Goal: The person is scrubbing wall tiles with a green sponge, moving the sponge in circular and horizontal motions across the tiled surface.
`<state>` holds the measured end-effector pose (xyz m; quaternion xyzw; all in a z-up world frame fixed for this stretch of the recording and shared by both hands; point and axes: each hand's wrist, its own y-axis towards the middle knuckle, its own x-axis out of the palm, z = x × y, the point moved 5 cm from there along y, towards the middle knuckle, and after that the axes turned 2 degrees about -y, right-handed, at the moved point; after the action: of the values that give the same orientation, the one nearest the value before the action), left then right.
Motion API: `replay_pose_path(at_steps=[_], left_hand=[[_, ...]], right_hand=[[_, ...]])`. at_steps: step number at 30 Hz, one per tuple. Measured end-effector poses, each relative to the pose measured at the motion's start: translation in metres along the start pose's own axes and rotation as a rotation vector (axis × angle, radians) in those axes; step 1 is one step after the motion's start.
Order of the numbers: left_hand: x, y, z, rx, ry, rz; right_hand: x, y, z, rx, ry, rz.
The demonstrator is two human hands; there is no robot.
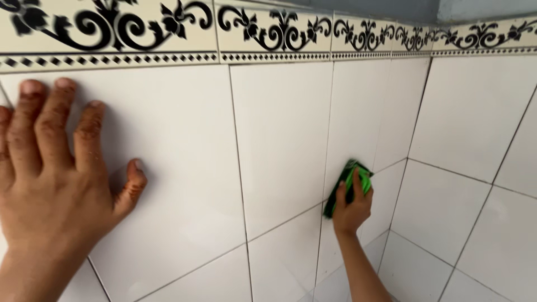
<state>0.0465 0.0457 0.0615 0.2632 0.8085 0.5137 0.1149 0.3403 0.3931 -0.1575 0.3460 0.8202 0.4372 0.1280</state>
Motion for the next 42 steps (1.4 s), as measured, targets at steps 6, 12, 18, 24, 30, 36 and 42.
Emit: replay_pose_path(at_steps=[6, 12, 18, 24, 30, 36, 42], left_hand=[[0.005, -0.004, 0.000, 0.021, 0.016, 0.000], [-0.002, -0.004, 0.000, 0.017, 0.021, 0.035], [0.006, -0.009, 0.002, 0.013, -0.075, 0.034], [0.011, -0.011, 0.004, 0.029, -0.072, 0.015], [-0.001, -0.002, 0.001, -0.041, -0.546, 0.011], [-0.002, -0.001, 0.001, -0.071, -0.685, 0.028], [-0.011, -0.080, 0.050, -0.077, -0.608, -0.053]], right_hand=[[0.008, -0.005, 0.002, 0.214, -0.126, -0.026], [-0.019, -0.139, -0.162, -0.190, 0.343, -0.196], [-0.023, -0.139, -0.152, -0.722, 0.117, -0.106], [0.006, -0.094, -0.003, -0.156, -0.122, -0.050], [0.012, -0.051, 0.075, 0.440, -0.227, -0.021], [-0.007, -0.145, -0.097, 0.093, 0.462, -0.098], [-0.046, -0.164, -0.244, -0.246, 0.264, -0.208]])
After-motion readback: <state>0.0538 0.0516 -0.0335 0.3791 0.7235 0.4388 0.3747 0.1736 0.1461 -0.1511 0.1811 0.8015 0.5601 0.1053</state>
